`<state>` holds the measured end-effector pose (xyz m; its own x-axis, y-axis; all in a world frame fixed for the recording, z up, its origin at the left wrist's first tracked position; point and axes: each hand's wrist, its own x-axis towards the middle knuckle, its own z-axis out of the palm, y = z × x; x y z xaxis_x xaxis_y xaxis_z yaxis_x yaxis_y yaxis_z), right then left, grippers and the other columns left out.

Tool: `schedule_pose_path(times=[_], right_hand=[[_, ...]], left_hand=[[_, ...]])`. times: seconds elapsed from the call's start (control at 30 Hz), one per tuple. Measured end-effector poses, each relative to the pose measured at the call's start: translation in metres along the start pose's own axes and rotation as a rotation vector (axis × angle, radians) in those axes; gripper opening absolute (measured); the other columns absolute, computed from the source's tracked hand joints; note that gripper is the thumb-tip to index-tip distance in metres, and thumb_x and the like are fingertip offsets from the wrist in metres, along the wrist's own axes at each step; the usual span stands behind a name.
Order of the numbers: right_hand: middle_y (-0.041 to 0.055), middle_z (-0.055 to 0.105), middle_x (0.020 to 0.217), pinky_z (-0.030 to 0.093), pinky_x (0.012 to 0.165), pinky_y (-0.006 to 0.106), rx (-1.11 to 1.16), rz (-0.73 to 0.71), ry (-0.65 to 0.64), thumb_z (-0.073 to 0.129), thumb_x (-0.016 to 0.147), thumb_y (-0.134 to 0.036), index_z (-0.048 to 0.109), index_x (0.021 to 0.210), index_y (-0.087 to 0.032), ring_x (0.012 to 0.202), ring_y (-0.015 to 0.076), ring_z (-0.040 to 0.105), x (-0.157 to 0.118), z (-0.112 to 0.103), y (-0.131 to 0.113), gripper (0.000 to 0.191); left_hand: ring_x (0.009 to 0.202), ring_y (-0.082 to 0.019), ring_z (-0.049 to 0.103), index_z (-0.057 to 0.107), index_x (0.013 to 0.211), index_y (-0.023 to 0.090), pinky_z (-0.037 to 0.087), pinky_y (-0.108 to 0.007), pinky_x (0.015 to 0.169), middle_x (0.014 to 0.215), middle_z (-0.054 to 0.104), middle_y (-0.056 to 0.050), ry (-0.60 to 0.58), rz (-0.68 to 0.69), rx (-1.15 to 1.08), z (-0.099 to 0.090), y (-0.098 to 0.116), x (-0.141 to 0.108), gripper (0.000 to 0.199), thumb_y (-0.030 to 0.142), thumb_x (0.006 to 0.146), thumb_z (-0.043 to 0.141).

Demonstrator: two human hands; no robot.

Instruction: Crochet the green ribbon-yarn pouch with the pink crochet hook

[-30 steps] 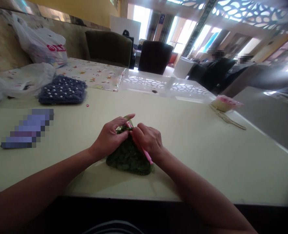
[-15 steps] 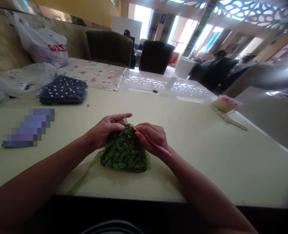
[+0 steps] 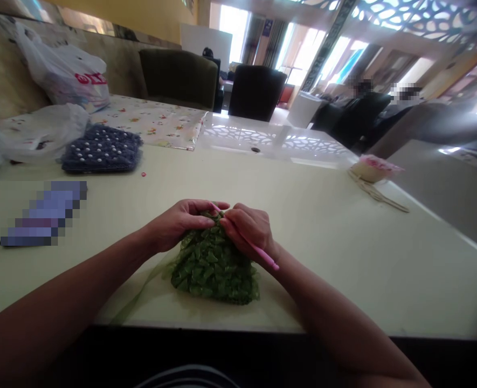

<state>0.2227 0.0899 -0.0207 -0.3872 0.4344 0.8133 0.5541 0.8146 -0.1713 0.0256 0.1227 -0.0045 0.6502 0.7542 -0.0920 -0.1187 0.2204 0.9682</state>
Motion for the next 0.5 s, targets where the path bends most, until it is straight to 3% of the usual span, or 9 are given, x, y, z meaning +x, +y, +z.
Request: schedule_pose_path(times=[0.1, 0.17, 0.3, 0.4, 0.5], right_hand=[[-0.0029, 0.053, 0.064, 0.035, 0.054, 0.021, 0.002, 0.073, 0.055, 0.053, 0.092, -0.018, 0.052, 0.073, -0.018, 0.054, 0.0073, 0.046, -0.001, 0.0, 0.0, 0.019], [-0.0045, 0.051, 0.062, 0.034, 0.053, 0.02, 0.069, 0.157, 0.075, 0.054, 0.092, -0.018, 0.052, 0.074, -0.018, 0.052, 0.0061, 0.043, 0.0, -0.001, 0.0, 0.018], [-0.0049, 0.05, 0.062, 0.034, 0.053, 0.019, 0.102, 0.163, 0.017, 0.054, 0.094, -0.022, 0.053, 0.075, -0.018, 0.053, 0.0055, 0.044, 0.0, -0.001, 0.002, 0.02], [-0.0046, 0.048, 0.062, 0.027, 0.051, 0.022, -0.113, 0.03, -0.073, 0.053, 0.096, -0.027, 0.056, 0.077, -0.018, 0.052, 0.0061, 0.039, -0.001, 0.001, 0.002, 0.022], [-0.0044, 0.045, 0.058, 0.02, 0.05, 0.026, -0.394, -0.069, -0.077, 0.051, 0.096, -0.024, 0.054, 0.072, -0.018, 0.049, 0.008, 0.031, 0.0, 0.005, -0.004, 0.025]], left_hand=[[0.129, -0.029, 0.049, 0.073, 0.11, 0.023, 0.038, -0.039, 0.109, 0.138, 0.057, -0.007, 0.025, 0.043, 0.267, -0.006, 0.004, 0.001, 0.034, 0.03, 0.077, 0.075], [0.13, -0.03, 0.048, 0.066, 0.124, 0.026, 0.039, -0.041, 0.108, 0.142, 0.054, -0.007, 0.055, 0.033, 0.247, -0.006, 0.005, 0.0, 0.046, 0.032, 0.079, 0.074], [0.104, -0.022, 0.064, 0.045, 0.143, 0.028, 0.049, -0.035, 0.094, 0.121, 0.065, -0.007, 0.055, 0.014, -0.078, 0.002, 0.001, 0.0, 0.073, 0.023, 0.077, 0.076], [0.089, -0.014, 0.064, 0.043, 0.145, 0.031, 0.049, -0.026, 0.087, 0.1, 0.066, -0.001, 0.09, 0.04, -0.137, 0.008, -0.004, -0.001, 0.078, 0.015, 0.076, 0.076], [0.079, -0.008, 0.06, 0.047, 0.142, 0.034, 0.048, -0.021, 0.082, 0.088, 0.061, 0.004, 0.157, 0.075, -0.161, 0.014, -0.007, -0.002, 0.076, 0.01, 0.075, 0.074]])
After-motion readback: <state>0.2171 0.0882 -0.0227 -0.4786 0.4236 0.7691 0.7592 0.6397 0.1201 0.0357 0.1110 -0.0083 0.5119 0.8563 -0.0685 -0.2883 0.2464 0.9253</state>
